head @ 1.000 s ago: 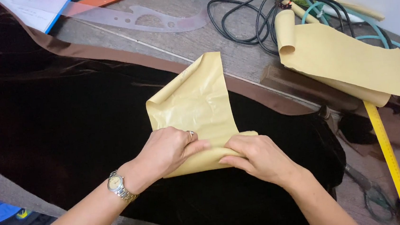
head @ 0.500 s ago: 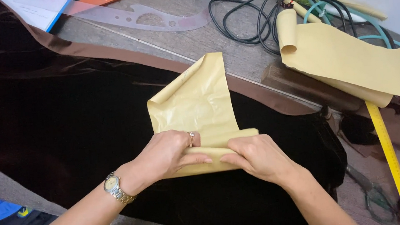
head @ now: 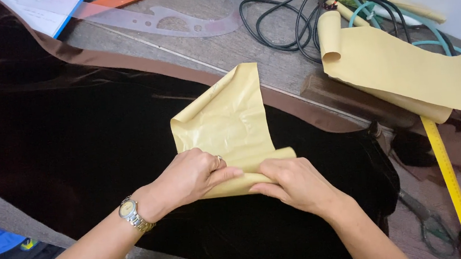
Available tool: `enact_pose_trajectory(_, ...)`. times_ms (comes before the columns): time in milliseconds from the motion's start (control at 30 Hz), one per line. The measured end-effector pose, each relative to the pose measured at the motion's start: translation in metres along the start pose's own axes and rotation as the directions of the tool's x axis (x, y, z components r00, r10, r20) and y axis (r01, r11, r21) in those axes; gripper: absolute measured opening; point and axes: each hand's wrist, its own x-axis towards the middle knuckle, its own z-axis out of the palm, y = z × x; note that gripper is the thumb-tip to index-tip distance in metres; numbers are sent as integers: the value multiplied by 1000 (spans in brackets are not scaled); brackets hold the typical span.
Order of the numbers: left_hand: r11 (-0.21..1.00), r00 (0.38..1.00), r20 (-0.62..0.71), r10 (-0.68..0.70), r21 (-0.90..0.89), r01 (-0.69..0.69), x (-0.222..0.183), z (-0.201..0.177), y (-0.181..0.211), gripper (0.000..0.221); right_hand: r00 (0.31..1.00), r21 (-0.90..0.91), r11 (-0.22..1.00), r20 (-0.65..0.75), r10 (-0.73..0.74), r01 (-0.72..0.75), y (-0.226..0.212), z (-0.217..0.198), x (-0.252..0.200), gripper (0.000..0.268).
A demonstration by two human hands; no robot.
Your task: The person is unrolling, inspecting, and rolling up paper patterns on a workbench, and later handling thin brown material strips.
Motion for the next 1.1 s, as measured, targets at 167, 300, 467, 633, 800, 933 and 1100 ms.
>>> enact_pose_trajectory(167, 976, 993, 15, 119, 182, -120, -1, 1, 8, 43, 995, 33, 997, 73, 72, -75, 6, 2, -1, 38)
enact_pose_trajectory(300, 992, 997, 63, 44, 115, -51, 1, 3, 7, 50, 995, 33, 997, 73, 63, -66, 5, -5, -3, 34)
enact_pose_trajectory(467, 862, 959, -21, 282, 444, -243, 1, 15, 8, 37, 988, 56, 993, 120, 96, -104, 8, -8, -2, 37)
enact_pose_trajectory(633, 945, 991, 0, 137, 298, -131, 1, -1, 16, 45, 987, 364, 931, -148, 58, 0, 20, -28, -7, 35)
enact_pose_trajectory(800, 980, 1000, -1, -15, 200, 15, -3, -14, 16, 49, 921, 475, 879, -330, 206, -26, 45, -49, -28, 42)
enact_pose_trajectory(933, 975, 998, -43, -35, 220, 43, -2, -12, 12, 50, 897, 411, 911, -395, 200, -22, 36, -54, -31, 39)
enact_pose_trajectory(1100, 949, 999, -30, 31, 315, -20, 1, -1, 14, 54, 952, 23, 997, -301, -59, 69, -5, -47, -21, 27)
